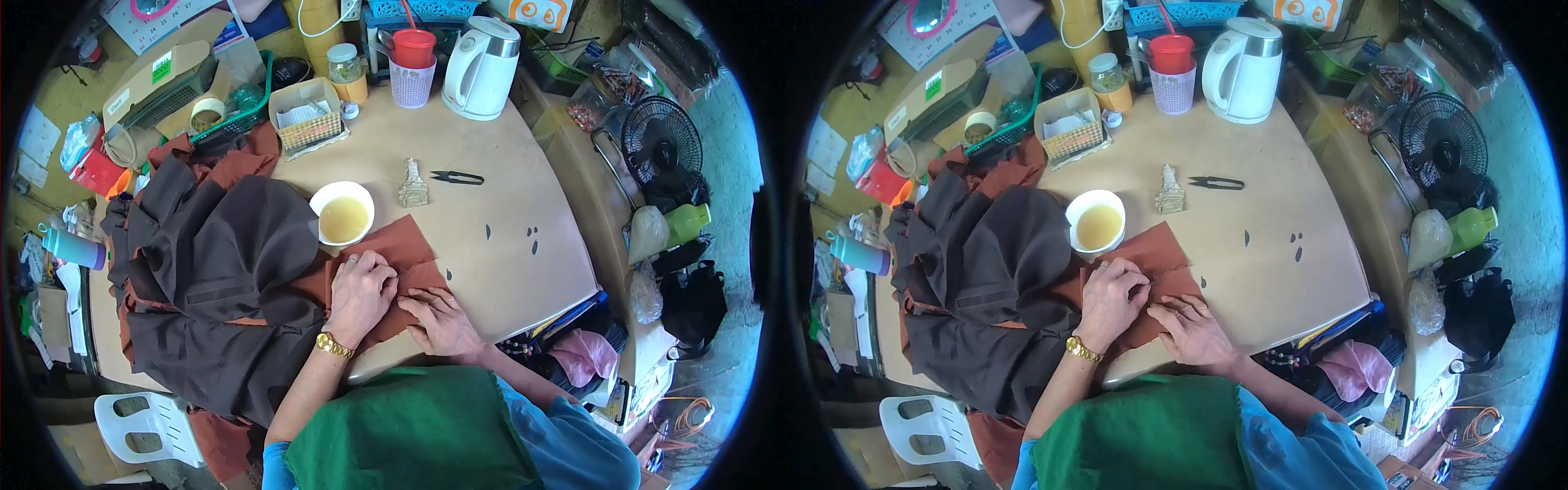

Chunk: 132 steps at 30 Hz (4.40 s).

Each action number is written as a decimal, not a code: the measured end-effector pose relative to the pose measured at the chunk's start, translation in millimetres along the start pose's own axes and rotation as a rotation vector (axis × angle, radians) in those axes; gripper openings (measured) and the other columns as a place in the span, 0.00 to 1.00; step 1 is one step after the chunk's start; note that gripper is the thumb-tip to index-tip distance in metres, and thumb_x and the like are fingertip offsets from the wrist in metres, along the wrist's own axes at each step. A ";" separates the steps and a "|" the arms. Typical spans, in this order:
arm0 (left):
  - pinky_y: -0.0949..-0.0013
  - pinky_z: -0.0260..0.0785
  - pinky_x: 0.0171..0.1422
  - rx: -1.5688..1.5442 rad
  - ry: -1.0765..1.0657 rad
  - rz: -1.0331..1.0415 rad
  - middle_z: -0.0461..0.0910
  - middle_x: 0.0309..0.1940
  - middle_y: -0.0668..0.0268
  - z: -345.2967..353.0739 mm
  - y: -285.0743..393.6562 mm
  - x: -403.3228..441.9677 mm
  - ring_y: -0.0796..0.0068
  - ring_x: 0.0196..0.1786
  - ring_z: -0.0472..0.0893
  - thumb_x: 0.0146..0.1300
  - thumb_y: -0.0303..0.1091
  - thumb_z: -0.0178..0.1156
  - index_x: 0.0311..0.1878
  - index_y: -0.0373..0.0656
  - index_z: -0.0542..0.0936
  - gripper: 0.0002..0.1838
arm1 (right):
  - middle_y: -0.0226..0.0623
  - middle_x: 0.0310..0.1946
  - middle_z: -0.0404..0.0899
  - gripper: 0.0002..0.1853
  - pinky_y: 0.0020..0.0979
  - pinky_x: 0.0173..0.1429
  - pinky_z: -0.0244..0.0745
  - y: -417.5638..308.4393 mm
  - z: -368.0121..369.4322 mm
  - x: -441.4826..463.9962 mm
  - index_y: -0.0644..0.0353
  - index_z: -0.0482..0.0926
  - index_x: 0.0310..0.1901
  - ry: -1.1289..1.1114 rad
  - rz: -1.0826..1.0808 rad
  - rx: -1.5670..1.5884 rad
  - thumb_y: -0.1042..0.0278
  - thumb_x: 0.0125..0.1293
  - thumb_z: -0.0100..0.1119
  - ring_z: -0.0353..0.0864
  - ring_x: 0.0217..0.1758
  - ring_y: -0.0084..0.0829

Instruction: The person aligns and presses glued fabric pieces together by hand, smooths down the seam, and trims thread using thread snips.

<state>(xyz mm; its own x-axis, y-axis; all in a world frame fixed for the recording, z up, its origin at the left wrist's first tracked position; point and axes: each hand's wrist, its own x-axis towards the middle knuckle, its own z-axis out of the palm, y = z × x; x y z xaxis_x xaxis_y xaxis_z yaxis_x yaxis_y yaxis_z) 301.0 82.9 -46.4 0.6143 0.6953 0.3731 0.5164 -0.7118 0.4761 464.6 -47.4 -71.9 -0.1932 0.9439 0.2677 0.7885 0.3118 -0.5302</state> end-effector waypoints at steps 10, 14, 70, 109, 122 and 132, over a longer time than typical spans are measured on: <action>0.57 0.76 0.49 -0.004 -0.068 0.003 0.83 0.39 0.66 6.4 5.1 11.4 0.58 0.41 0.83 0.54 0.27 0.72 0.33 0.44 0.85 0.05 | 0.43 0.66 0.77 0.30 0.47 0.78 0.64 4.2 -9.1 -8.3 0.56 0.69 0.71 -0.085 -0.012 0.044 0.66 0.68 0.65 0.73 0.74 0.41; 0.57 0.77 0.49 -0.077 -0.125 -0.091 0.84 0.39 0.65 0.7 10.6 13.3 0.57 0.42 0.83 0.56 0.28 0.72 0.33 0.43 0.85 0.04 | 0.43 0.66 0.77 0.31 0.47 0.78 0.64 5.9 -15.4 -9.5 0.57 0.69 0.71 -0.097 -0.005 0.054 0.65 0.67 0.66 0.73 0.74 0.41; 0.53 0.80 0.43 -0.159 -0.260 -0.199 0.87 0.34 0.62 20.0 30.3 29.3 0.57 0.40 0.88 0.59 0.29 0.72 0.54 0.44 0.75 0.22 | 0.39 0.38 0.86 0.33 0.44 0.57 0.81 59.2 -56.3 52.2 0.56 0.67 0.68 -0.060 0.120 0.177 0.79 0.62 0.69 0.87 0.45 0.44; 0.59 0.75 0.47 -0.116 0.040 0.092 0.79 0.42 0.64 -4.8 20.7 -19.4 0.60 0.42 0.79 0.55 0.24 0.74 0.43 0.41 0.88 0.11 | 0.39 0.31 0.87 0.39 0.36 0.42 0.84 55.4 -52.5 49.1 0.57 0.59 0.73 0.027 0.455 0.320 0.82 0.63 0.67 0.89 0.33 0.36; 0.60 0.73 0.46 0.038 0.005 0.141 0.78 0.45 0.65 8.6 14.0 -24.7 0.63 0.42 0.78 0.60 0.26 0.68 0.49 0.44 0.88 0.14 | 0.38 0.31 0.87 0.41 0.32 0.42 0.84 54.3 -51.5 49.0 0.60 0.59 0.73 0.046 0.460 0.324 0.80 0.62 0.72 0.88 0.33 0.29; 0.58 0.78 0.48 -0.099 0.028 0.081 0.80 0.44 0.59 10.0 24.5 -25.8 0.57 0.43 0.82 0.61 0.22 0.68 0.49 0.41 0.86 0.13 | 0.38 0.29 0.87 0.43 0.37 0.41 0.83 53.6 -46.4 49.1 0.57 0.59 0.73 0.056 0.469 0.283 0.76 0.60 0.75 0.88 0.32 0.37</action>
<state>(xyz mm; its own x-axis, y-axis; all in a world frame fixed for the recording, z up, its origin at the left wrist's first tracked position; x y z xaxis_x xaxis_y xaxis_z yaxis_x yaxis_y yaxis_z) 303.8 46.6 -52.3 0.6342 0.6392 0.4349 0.4036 -0.7535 0.5189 524.5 10.6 -49.8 0.1790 0.9838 -0.0111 0.5935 -0.1169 -0.7963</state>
